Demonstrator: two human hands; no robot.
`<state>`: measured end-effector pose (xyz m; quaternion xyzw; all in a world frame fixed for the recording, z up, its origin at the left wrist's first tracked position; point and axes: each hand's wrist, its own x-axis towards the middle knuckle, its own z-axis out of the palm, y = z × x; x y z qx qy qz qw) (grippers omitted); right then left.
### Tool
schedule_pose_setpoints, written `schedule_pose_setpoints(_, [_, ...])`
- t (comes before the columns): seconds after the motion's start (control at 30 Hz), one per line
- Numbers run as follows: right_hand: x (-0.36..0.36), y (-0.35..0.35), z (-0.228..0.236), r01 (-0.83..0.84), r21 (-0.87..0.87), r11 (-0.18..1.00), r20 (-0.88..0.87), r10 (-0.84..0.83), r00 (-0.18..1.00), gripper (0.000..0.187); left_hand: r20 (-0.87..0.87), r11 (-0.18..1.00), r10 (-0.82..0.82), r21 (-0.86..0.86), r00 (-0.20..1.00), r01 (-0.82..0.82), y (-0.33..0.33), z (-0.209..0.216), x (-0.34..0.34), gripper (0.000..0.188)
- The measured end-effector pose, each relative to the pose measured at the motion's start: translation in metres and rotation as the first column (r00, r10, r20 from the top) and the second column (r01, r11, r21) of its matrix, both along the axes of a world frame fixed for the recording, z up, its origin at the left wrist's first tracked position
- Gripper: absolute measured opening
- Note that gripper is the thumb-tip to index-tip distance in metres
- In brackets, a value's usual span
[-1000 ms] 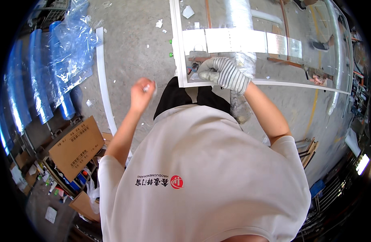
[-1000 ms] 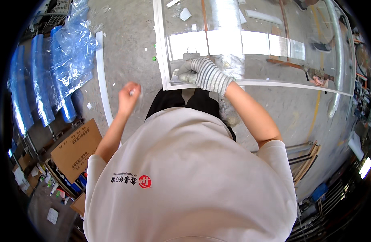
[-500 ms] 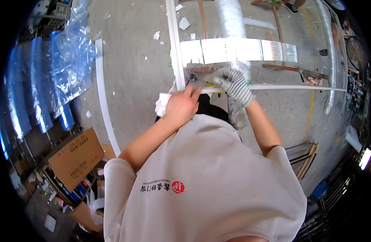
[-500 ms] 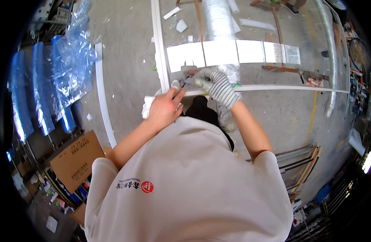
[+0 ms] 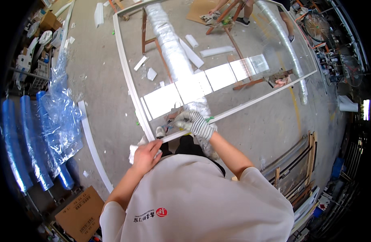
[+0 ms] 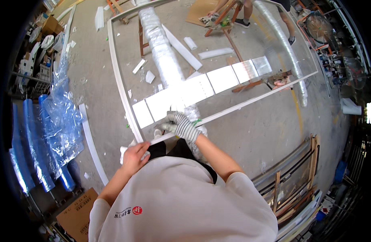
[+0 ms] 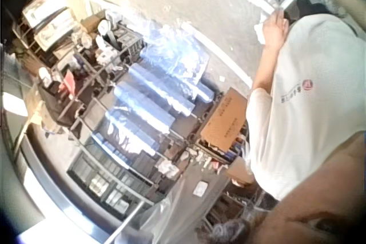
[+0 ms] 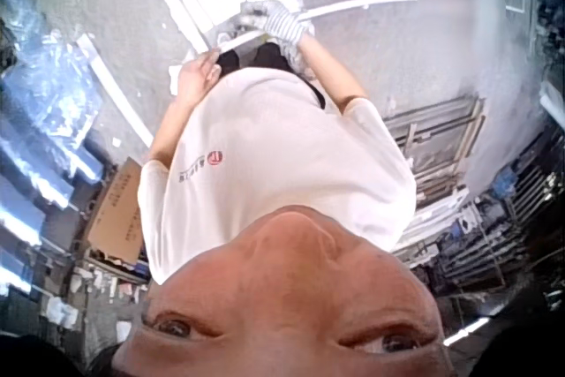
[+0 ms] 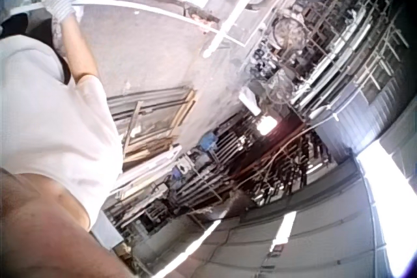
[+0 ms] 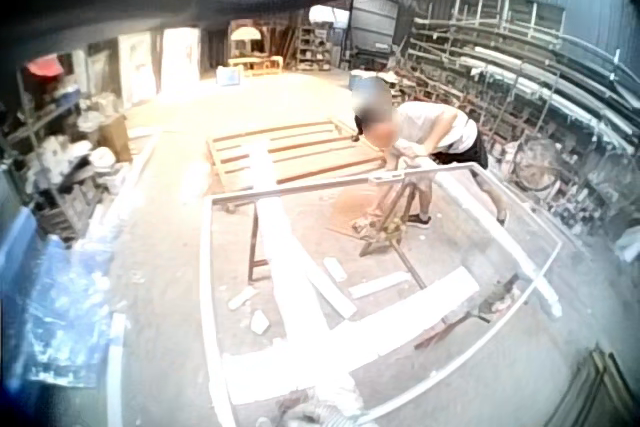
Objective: The person works with others to position and secure a large glass panel within a metal frame, applying sealant and using a white cloth to wipe the edges.
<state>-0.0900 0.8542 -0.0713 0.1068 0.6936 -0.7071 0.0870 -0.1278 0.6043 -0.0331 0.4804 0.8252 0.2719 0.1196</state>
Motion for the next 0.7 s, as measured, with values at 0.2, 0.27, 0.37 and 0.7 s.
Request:
schedule_pose_setpoints(0.2, [-0.001, 0.002, -0.004, -0.053, 0.182, 0.982, 0.001, 0.054, 0.999, 0.020, -0.091, 0.978, -0.200, -0.074, 0.976, 0.193, -0.040, 0.001, -0.009, 0.023])
schedule_pose_setpoints(0.27, [0.001, 0.002, -0.025, -0.008, 0.174, 0.985, -0.127, 0.030, 0.991, 0.021, -0.045, 0.931, -0.180, -0.332, 0.983, 0.155, -0.065, -0.005, -0.013, 0.020])
schedule_pose_setpoints(0.37, [0.001, 0.002, -0.035, 0.003, 0.166, 0.986, -0.138, 0.021, 0.990, 0.021, -0.051, 0.840, -0.051, -0.542, 0.997, 0.015, -0.080, -0.005, -0.013, 0.024])
schedule_pose_setpoints(0.7, [-0.001, -0.001, -0.022, 0.047, 0.030, 0.998, -0.048, -0.046, 0.998, 0.019, 0.153, 0.923, 0.101, -0.384, 0.983, -0.035, 0.002, 0.014, 0.002, 0.056])
